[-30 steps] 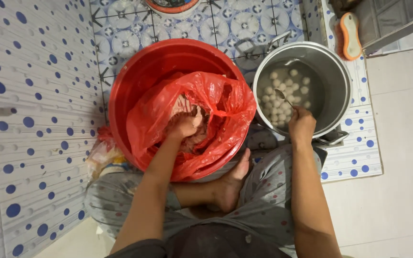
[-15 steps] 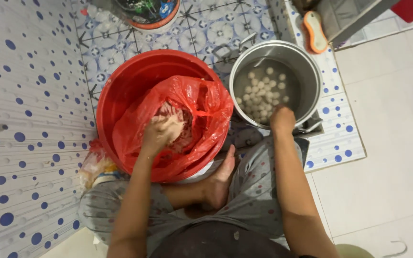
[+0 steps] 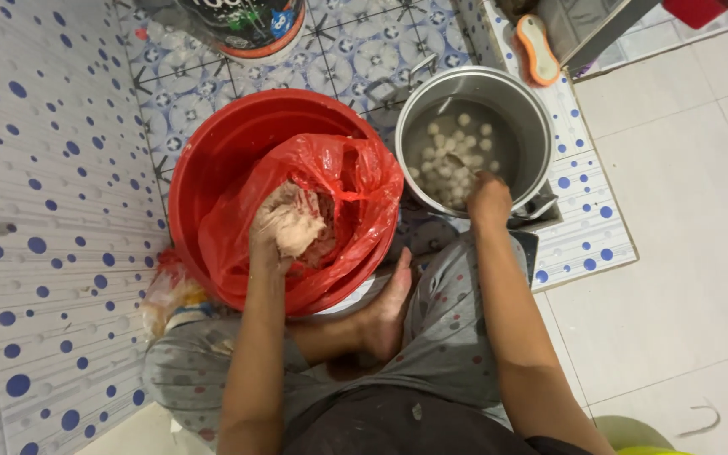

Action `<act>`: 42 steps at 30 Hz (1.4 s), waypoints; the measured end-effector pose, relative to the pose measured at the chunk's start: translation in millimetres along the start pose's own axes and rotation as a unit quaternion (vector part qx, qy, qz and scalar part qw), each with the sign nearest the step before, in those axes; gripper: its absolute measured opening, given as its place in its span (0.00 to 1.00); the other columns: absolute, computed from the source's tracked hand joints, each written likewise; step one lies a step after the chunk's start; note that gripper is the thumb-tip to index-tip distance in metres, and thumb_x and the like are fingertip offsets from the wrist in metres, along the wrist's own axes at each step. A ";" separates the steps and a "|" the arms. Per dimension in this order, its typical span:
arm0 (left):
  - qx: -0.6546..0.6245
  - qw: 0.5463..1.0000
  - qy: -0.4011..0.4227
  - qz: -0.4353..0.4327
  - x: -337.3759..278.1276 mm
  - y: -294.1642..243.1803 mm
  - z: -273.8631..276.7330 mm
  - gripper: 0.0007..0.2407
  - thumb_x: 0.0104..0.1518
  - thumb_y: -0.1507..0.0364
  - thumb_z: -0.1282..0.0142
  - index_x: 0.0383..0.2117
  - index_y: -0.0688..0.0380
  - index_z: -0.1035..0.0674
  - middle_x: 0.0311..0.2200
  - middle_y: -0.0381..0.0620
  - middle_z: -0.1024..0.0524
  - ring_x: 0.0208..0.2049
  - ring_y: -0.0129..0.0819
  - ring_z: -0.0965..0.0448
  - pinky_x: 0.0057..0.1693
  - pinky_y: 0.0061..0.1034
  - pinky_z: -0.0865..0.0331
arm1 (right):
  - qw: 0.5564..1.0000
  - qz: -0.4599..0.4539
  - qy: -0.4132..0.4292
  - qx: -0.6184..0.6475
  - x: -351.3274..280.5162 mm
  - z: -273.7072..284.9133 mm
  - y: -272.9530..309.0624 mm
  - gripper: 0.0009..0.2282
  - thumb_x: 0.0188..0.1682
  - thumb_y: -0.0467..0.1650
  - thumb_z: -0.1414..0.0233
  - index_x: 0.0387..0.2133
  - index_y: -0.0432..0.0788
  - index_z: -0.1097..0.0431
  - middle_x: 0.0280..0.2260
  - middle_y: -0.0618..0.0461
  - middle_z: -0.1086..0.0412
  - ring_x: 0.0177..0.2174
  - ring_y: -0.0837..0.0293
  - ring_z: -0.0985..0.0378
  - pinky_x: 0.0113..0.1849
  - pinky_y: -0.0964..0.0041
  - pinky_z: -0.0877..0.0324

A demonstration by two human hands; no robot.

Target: Forming meatballs from meat paste by hand and dropping them into a pot of water using a spoon

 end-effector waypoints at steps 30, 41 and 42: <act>0.353 0.934 -0.053 -0.024 16.8 -1.7 49.0 0.15 0.51 0.78 0.29 0.16 0.60 0.28 0.05 0.51 0.32 0.02 0.30 0.34 0.09 0.25 0.41 | 0.898 -0.039 -0.037 0.437 -56.5 68.9 34.3 0.09 0.61 0.28 0.50 0.50 0.40 0.25 0.26 0.49 0.30 0.16 0.65 0.37 0.19 0.73 0.38; 0.394 0.918 -0.010 -0.040 17.8 -20.0 7.4 0.05 0.55 0.77 0.35 0.33 0.58 0.20 0.28 0.42 0.22 0.29 0.24 0.25 0.39 0.16 0.29 | 0.811 -0.071 0.044 0.578 -121.6 127.1 133.7 0.09 0.59 0.29 0.48 0.49 0.40 0.26 0.25 0.51 0.32 0.16 0.70 0.48 0.21 0.75 0.49; 0.367 0.923 0.026 -0.110 20.1 -19.4 6.5 0.09 0.52 0.83 0.33 0.38 0.62 0.19 0.37 0.46 0.19 0.40 0.28 0.19 0.51 0.18 0.24 | 0.805 -0.065 0.053 0.588 -126.8 127.4 141.7 0.09 0.58 0.29 0.48 0.49 0.40 0.27 0.25 0.52 0.33 0.16 0.70 0.49 0.21 0.76 0.50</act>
Point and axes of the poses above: each hand's wrist, its own x-axis towards the middle knuckle, its own z-axis out of the back of the hand, y = z × x, the point moved 8 cm from there along x, towards the middle knuckle
